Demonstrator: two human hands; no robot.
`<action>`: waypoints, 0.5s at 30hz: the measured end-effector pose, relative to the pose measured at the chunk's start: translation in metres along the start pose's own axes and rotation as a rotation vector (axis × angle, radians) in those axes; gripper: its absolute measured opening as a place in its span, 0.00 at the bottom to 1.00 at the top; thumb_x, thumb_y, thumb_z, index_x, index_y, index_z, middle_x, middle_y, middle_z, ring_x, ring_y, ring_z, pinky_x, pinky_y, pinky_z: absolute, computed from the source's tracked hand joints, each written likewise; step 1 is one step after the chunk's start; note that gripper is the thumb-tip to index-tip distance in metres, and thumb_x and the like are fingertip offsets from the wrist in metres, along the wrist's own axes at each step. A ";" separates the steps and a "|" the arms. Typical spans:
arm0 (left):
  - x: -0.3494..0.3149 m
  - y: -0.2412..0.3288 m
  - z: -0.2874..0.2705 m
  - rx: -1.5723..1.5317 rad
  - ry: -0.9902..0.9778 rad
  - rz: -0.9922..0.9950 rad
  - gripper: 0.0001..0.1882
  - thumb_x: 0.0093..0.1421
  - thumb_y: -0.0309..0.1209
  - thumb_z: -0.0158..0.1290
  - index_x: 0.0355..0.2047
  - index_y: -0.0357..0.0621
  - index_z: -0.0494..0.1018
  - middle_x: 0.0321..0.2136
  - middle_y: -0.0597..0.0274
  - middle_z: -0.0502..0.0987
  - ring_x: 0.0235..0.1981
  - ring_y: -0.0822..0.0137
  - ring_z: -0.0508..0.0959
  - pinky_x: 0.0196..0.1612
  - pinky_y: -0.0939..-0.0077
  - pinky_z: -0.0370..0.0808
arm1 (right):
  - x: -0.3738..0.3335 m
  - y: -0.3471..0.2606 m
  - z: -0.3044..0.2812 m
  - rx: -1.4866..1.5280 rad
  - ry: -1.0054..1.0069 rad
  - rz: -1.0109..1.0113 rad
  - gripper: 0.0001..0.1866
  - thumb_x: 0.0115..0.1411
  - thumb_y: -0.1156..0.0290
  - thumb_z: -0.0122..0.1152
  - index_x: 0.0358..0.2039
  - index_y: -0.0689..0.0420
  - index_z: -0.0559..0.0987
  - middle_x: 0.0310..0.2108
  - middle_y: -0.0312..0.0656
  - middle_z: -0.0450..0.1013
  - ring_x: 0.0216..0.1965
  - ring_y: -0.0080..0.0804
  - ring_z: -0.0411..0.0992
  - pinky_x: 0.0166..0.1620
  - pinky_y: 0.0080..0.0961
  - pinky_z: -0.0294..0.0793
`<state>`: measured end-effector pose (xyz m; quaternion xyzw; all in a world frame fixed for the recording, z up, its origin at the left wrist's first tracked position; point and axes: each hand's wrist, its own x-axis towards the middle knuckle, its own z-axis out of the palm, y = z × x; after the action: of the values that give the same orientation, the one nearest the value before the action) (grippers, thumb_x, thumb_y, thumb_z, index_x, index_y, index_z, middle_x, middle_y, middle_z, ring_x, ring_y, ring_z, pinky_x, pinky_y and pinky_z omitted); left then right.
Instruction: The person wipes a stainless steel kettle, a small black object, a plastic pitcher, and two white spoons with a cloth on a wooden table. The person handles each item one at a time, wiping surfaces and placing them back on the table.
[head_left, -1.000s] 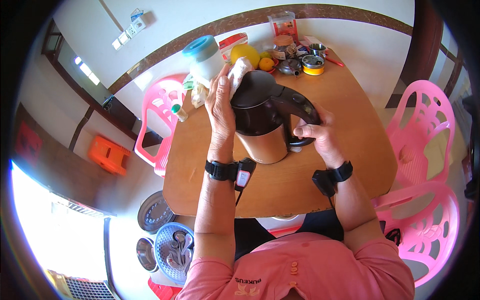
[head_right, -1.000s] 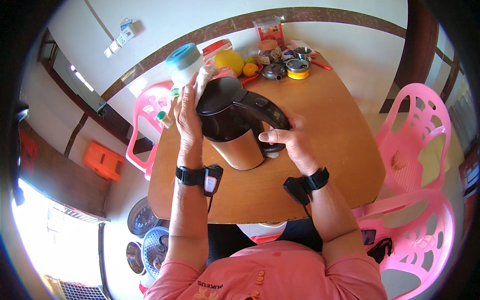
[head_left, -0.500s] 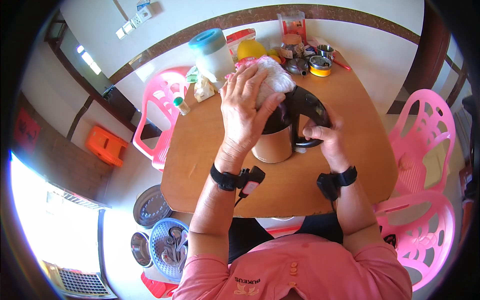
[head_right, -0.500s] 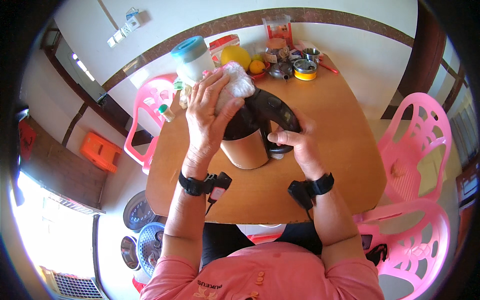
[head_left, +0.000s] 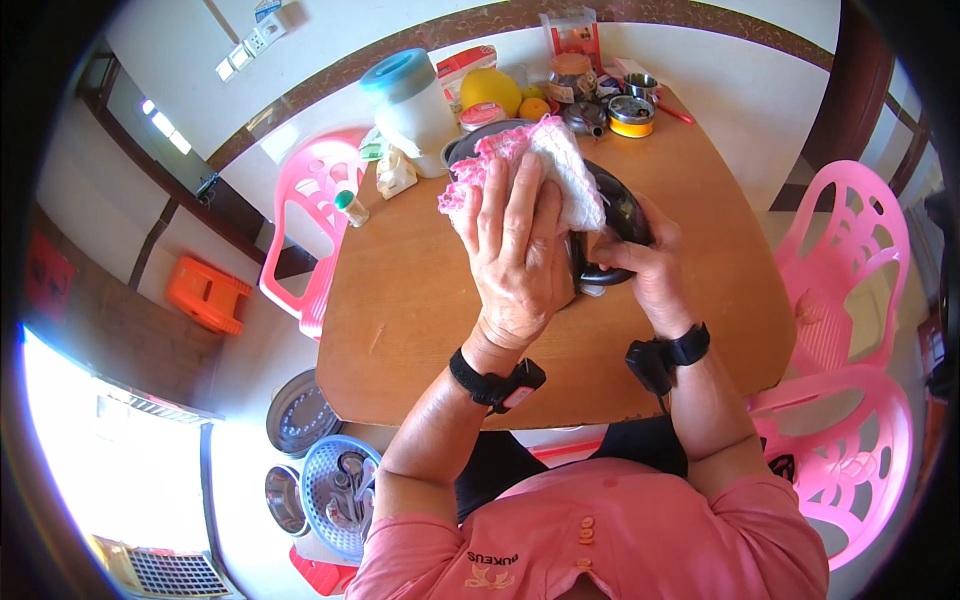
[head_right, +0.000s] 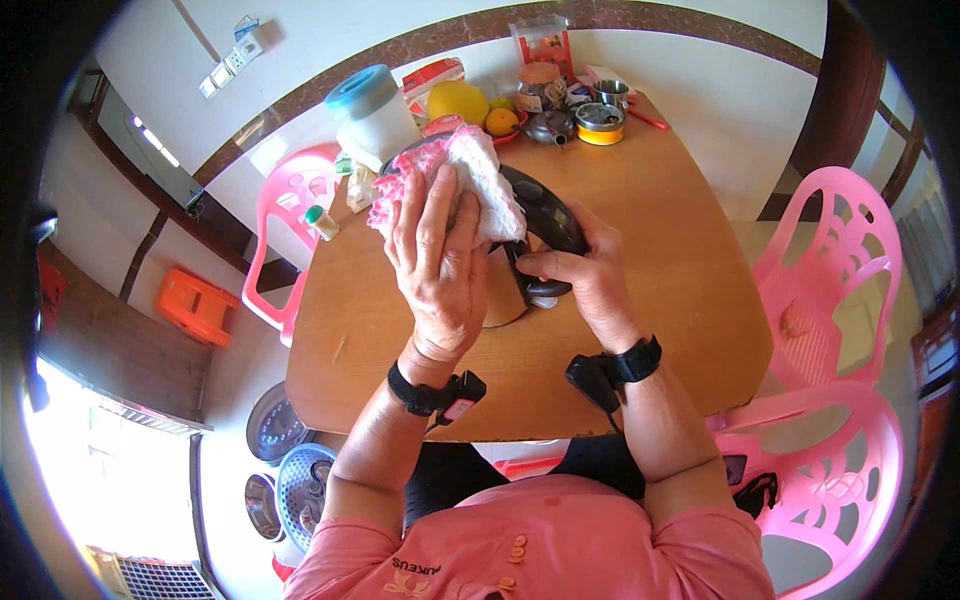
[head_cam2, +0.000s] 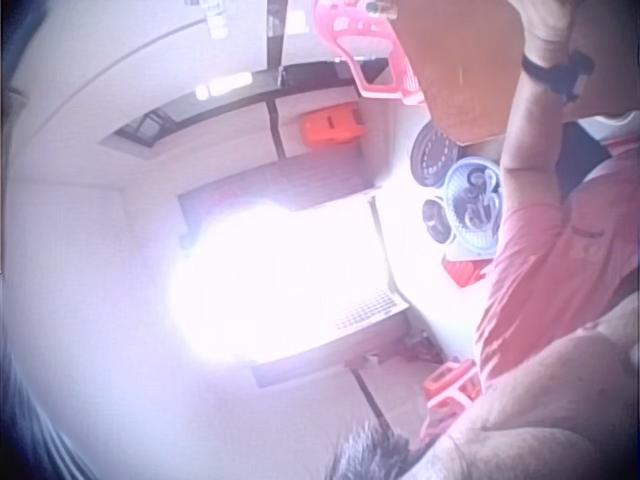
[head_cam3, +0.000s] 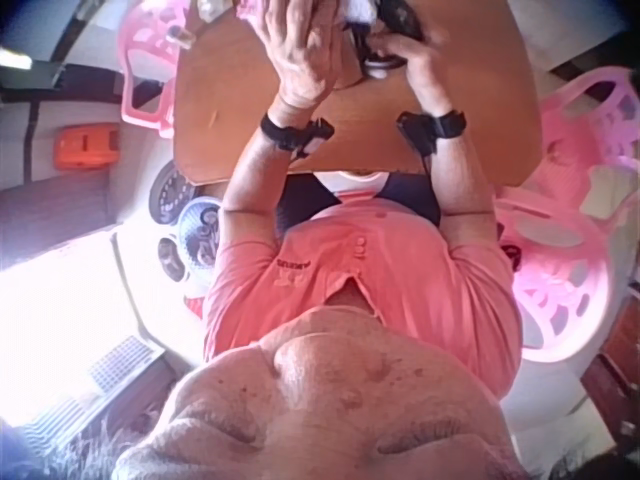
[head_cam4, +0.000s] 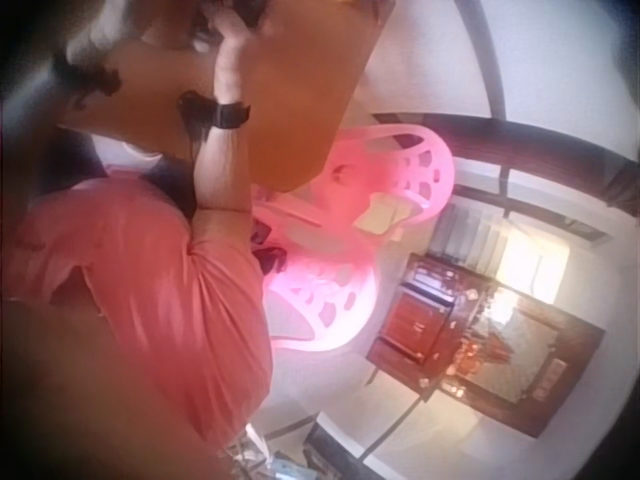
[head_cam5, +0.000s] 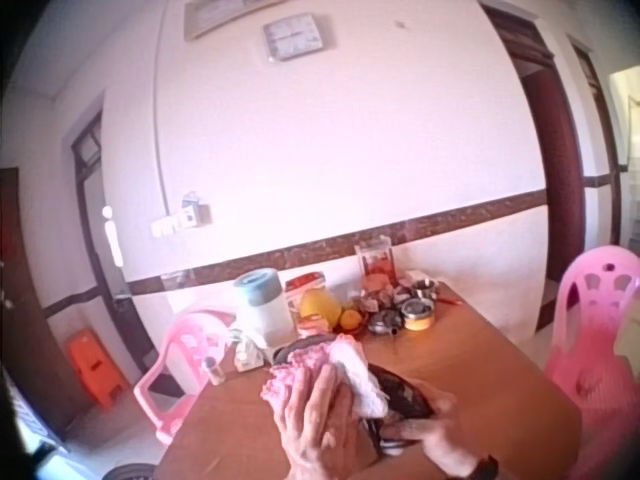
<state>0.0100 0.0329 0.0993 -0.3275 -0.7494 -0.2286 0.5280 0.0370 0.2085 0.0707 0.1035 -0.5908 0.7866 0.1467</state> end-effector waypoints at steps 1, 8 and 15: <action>-0.004 0.000 0.001 0.005 0.000 -0.006 0.21 0.56 0.22 0.59 0.52 0.39 0.78 0.62 0.53 0.71 0.65 0.48 0.66 0.65 0.54 0.60 | 0.000 0.000 0.001 0.015 -0.006 -0.009 0.28 0.47 0.77 0.72 0.52 0.63 0.78 0.35 0.33 0.77 0.35 0.18 0.74 0.42 0.18 0.74; -0.028 0.006 0.004 0.104 -0.053 0.024 0.21 0.52 0.24 0.57 0.49 0.42 0.78 0.61 0.56 0.69 0.63 0.52 0.66 0.59 0.55 0.61 | 0.001 0.005 0.007 -0.042 0.000 -0.121 0.30 0.47 0.74 0.73 0.52 0.63 0.77 0.41 0.35 0.78 0.40 0.21 0.75 0.48 0.22 0.75; -0.039 0.009 -0.004 0.049 -0.104 -0.042 0.23 0.49 0.25 0.61 0.49 0.46 0.77 0.57 0.60 0.71 0.55 0.53 0.69 0.58 0.54 0.63 | 0.001 0.007 0.007 0.005 -0.048 -0.104 0.33 0.47 0.67 0.77 0.53 0.63 0.76 0.40 0.35 0.78 0.40 0.23 0.74 0.47 0.23 0.75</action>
<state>0.0276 0.0265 0.0633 -0.3104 -0.7879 -0.2038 0.4913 0.0332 0.1999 0.0668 0.1534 -0.5861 0.7765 0.1730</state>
